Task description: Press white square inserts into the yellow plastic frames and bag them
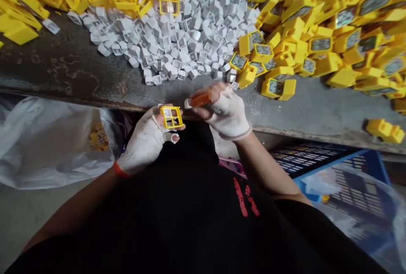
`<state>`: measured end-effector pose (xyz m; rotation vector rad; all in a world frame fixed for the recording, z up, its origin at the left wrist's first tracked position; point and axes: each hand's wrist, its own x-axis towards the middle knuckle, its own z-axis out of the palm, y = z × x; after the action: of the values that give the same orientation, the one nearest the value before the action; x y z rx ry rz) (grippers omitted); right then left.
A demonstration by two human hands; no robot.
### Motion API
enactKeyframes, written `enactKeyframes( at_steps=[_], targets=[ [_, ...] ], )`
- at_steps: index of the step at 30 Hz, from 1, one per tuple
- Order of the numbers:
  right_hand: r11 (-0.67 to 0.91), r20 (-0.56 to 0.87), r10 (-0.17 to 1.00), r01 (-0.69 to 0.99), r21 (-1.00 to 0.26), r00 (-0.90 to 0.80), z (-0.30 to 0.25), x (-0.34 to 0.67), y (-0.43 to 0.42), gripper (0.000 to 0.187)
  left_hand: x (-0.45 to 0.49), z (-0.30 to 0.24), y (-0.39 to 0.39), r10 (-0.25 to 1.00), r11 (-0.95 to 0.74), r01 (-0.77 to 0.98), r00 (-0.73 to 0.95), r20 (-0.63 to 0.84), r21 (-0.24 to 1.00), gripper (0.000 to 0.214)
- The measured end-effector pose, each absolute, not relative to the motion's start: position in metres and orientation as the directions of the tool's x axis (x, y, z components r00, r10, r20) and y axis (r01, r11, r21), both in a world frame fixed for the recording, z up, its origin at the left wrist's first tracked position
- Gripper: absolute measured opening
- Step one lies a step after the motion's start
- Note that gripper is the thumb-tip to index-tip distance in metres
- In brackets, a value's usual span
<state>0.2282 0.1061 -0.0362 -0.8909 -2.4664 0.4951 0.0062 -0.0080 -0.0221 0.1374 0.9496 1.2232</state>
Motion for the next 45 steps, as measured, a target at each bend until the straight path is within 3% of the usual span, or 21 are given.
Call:
enactKeyframes(
  at_steps=[4,9,12,16,21,25,27,29,31,35,41,45],
  targets=[
    [0.782,0.427,0.582,0.331,-0.528,-0.692,-0.036,0.231,0.069,0.030,0.008,-0.018,-0.009,0.841,0.413,-0.720,0.067,-0.537,0.557,0.019],
    [0.798,0.406,0.564,0.348,-0.493,-0.719,-0.033,0.245,0.049,0.021,0.010,-0.025,-0.008,0.823,0.478,-0.714,0.160,-0.545,0.511,0.019],
    [0.768,0.372,0.630,0.477,-0.426,-0.682,-0.023,0.266,0.070,0.028,0.013,-0.028,-0.005,0.817,0.487,-0.726,0.182,-0.547,0.486,0.013],
    [0.497,0.297,0.856,0.830,-0.254,-0.422,-0.029,0.284,0.137,0.026,0.017,-0.023,-0.002,0.836,0.457,-0.713,0.139,-0.531,0.532,0.007],
    [0.584,0.312,0.801,0.780,-0.225,-0.511,-0.052,0.263,0.192,0.028,0.019,-0.020,-0.006,0.846,0.424,-0.715,0.094,-0.525,0.555,0.010],
    [0.530,0.222,0.846,0.804,-0.269,-0.484,-0.035,0.245,0.173,0.019,0.020,-0.020,-0.008,0.853,0.410,-0.717,0.083,-0.515,0.564,0.013],
    [0.538,0.184,0.842,0.754,-0.377,-0.508,-0.018,0.244,0.149,0.019,0.020,-0.020,-0.006,0.844,0.429,-0.720,0.104,-0.527,0.545,0.011],
    [0.593,0.214,0.789,0.620,-0.514,-0.576,-0.007,0.244,0.124,0.030,0.020,-0.020,-0.004,0.830,0.457,-0.726,0.139,-0.541,0.515,0.008],
    [0.648,0.261,0.724,0.501,-0.574,-0.638,-0.006,0.244,0.104,0.041,0.019,-0.021,-0.003,0.814,0.487,-0.724,0.174,-0.554,0.489,0.006],
    [0.700,0.318,0.670,0.428,-0.572,-0.671,-0.024,0.242,0.083,0.036,0.019,-0.022,-0.005,0.796,0.515,-0.733,0.216,-0.565,0.445,0.005],
    [0.672,0.488,0.708,0.276,-0.687,-0.510,-0.047,0.235,0.063,0.032,0.020,-0.020,-0.008,0.838,0.474,-0.742,0.214,-0.502,0.475,0.009],
    [0.757,0.605,0.646,0.292,-0.585,-0.464,-0.056,0.233,0.060,0.031,0.021,-0.017,-0.008,0.845,0.482,-0.729,0.239,-0.479,0.486,0.016]
  ],
)
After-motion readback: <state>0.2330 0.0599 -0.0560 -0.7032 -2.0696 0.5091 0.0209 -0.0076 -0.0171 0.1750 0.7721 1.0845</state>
